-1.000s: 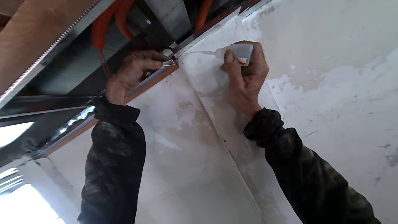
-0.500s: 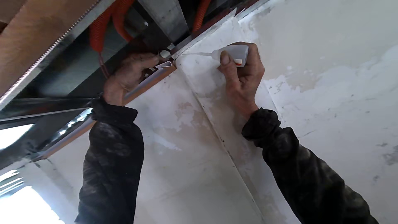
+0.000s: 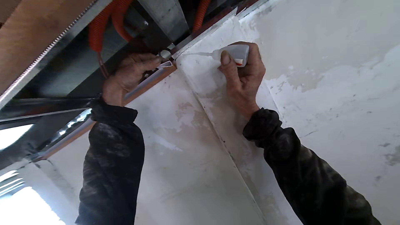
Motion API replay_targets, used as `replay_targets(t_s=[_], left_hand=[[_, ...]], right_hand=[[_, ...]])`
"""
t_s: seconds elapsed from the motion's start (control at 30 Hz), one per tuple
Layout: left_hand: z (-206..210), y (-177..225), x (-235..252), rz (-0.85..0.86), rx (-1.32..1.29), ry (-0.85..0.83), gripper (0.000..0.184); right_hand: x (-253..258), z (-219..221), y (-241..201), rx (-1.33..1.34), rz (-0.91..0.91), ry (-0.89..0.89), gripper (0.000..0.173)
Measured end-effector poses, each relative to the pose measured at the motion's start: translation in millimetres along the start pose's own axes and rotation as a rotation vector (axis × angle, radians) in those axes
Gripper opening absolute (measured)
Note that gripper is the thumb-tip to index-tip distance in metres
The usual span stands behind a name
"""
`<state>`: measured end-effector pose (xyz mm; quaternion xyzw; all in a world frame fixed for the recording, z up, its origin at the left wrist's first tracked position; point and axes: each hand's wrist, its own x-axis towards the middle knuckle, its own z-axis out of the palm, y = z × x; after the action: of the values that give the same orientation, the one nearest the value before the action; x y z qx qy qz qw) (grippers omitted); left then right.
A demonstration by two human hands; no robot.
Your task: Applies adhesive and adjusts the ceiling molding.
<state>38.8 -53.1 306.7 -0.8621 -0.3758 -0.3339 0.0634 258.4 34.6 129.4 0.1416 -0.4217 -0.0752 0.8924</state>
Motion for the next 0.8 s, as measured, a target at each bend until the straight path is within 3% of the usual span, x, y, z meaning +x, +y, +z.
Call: replay_targets(t_s=[0.8], left_hand=[[1.7,5.4,-4.8,-0.007,-0.011,0.019,0.022]], right_hand=[[1.4,-1.7,-1.4,-0.011,0.013,0.002,0.024]])
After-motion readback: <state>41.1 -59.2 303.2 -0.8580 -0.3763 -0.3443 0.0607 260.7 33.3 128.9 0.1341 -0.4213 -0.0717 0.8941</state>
